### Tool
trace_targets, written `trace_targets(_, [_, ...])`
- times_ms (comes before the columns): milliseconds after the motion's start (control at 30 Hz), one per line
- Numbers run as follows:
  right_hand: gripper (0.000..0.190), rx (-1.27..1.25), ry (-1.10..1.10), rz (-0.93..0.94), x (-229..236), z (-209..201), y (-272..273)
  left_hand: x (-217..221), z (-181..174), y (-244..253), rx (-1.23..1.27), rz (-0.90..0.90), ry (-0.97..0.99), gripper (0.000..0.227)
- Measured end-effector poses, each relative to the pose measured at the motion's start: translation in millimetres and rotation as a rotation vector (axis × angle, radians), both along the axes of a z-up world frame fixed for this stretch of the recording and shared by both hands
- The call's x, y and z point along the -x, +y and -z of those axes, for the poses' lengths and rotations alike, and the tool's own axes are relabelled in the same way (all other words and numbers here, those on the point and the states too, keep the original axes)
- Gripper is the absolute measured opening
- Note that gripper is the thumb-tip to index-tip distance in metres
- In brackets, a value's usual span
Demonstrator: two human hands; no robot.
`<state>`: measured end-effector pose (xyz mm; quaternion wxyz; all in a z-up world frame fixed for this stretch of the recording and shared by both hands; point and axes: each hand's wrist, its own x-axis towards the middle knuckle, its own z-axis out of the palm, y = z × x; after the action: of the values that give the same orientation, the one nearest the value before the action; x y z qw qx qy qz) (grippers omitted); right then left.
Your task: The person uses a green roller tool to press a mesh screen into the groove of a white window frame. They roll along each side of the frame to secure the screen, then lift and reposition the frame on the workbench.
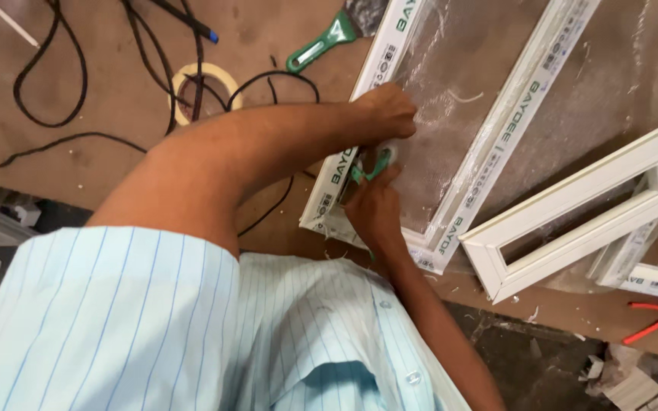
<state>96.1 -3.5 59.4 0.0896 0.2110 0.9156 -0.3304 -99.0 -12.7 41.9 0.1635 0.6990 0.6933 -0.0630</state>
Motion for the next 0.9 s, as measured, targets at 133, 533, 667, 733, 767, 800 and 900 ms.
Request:
trace_targets(133, [0.054, 0.052, 0.078, -0.031, -9, -7, -3, 3, -4, -3, -0.021, -0.014, -0.013, 0.038])
trace_targets(533, [0.053, 0.024, 0.106, -0.046, 8, -10, 4, 1, -8, -5, -0.079, -0.046, 0.019, 0.045])
trace_targets(667, [0.048, -0.033, 0.125, -0.006, 17, 0, 10, 7, -12, -1, -0.028, -0.045, -0.089, 0.047])
trace_targets(733, [0.050, -0.052, 0.095, -0.027, 12, 1, 10, 7, -10, -3, -0.124, -0.044, -0.087, 0.043])
trace_targets(767, [0.051, -0.042, 0.076, -0.057, 5, -1, 8, 1, -10, -4, -0.097, -0.036, -0.086, 0.049])
trace_targets(800, [0.053, -0.037, 0.076, -0.085, 7, -1, 7, 3, -10, -4, -0.073, -0.025, -0.065, 0.055])
trace_targets(900, [0.061, 0.003, 0.093, -0.048, -6, -7, 0, 7, -9, -5, -0.084, -0.029, 0.013, 0.047])
